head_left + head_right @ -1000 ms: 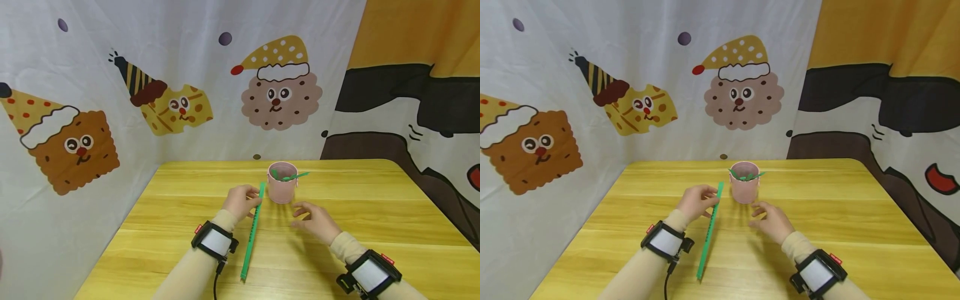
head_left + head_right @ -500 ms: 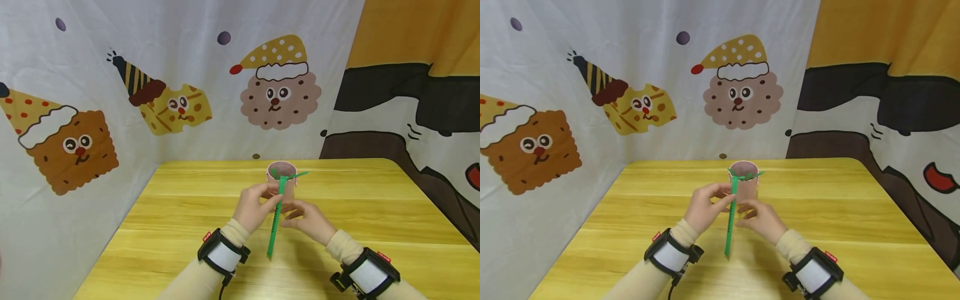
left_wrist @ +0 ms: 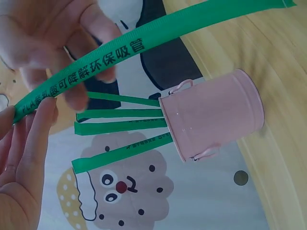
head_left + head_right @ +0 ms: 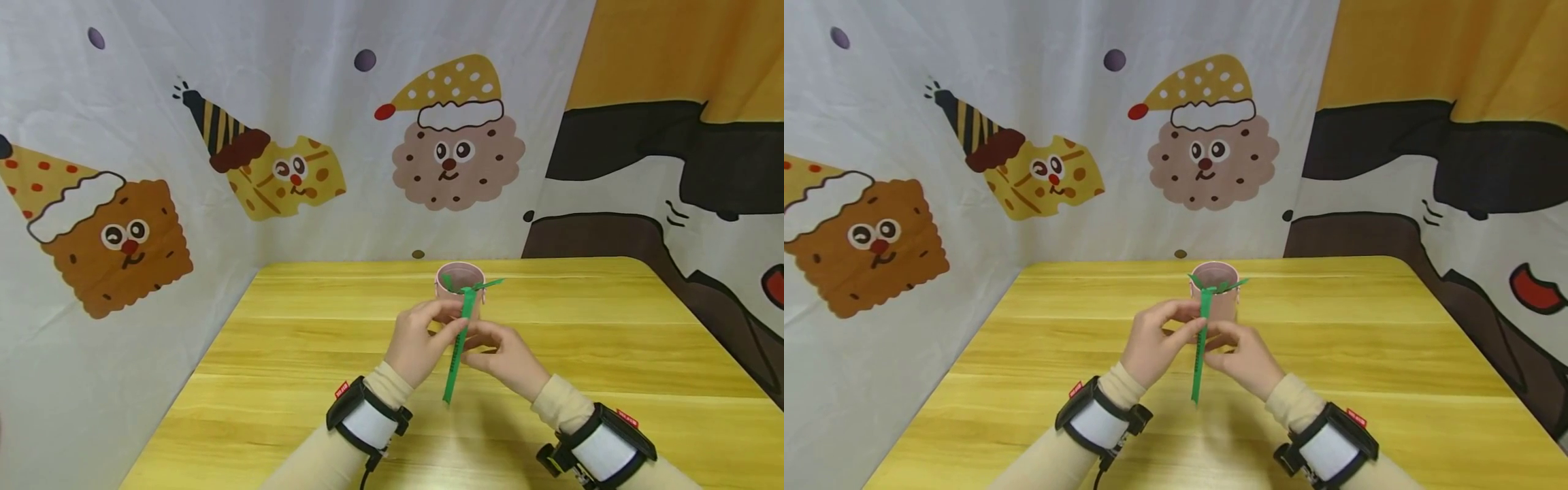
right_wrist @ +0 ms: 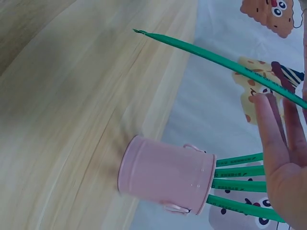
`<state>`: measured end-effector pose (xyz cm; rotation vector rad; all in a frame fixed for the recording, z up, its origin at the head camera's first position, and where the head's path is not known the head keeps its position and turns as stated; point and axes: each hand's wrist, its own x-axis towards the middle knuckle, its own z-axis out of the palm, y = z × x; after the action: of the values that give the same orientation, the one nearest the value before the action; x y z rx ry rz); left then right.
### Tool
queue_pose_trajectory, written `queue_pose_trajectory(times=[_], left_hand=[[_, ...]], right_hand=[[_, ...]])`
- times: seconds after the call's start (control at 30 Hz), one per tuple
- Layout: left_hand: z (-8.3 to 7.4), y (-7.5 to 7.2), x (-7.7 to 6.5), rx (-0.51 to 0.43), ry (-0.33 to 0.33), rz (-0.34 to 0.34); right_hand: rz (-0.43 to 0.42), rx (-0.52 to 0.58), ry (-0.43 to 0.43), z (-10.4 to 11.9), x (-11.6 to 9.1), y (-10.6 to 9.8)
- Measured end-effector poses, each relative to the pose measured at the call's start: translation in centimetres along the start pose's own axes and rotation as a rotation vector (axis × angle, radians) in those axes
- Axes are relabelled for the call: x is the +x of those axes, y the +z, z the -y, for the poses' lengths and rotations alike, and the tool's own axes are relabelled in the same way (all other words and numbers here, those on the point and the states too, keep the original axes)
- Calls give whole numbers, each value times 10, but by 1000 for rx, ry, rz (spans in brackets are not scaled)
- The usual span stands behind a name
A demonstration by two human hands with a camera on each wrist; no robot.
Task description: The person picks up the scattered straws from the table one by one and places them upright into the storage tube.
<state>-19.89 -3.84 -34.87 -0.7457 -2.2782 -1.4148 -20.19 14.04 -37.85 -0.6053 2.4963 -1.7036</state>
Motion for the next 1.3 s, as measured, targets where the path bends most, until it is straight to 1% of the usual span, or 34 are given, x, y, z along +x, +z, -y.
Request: queue_pose_trajectory(times=[0.07,0.27,0.4,0.53,0.7,0.87,0.93,1.0,1.1,1.17,1.23,1.3], left_hand=[[0,0,0,0,9,-9],[0,0,0,4,24,-16],[2,-1,0,5,23,-13],[6,-3,0,0,5,-29],[15,-9,-3,-3,-37,-65],[25,-12,-8,-15,-65,-81],[27,-13,-11,-21,-82,-75],[29,-12,-15,-28,-105,-65],[32,-12,-19,-38,-132,-54],[33,-12,-20,-40,-143,-51],[34,-13,-21,-43,-147,-52],[34,-14,-21,-42,-148,-56]], right_hand=[[-18,15,-14,2,0,1],[-58,115,-40,7,0,5],[-72,103,-46,6,0,5],[-87,82,-53,7,1,1],[-127,47,-93,14,5,-11],[-181,17,-117,29,12,-30],[-197,34,-133,36,17,-38],[-219,65,-166,41,23,-47],[-268,141,-256,50,34,-60],[-323,170,-316,55,42,-68],[-399,133,-354,59,48,-74],[-474,63,-359,61,53,-78]])
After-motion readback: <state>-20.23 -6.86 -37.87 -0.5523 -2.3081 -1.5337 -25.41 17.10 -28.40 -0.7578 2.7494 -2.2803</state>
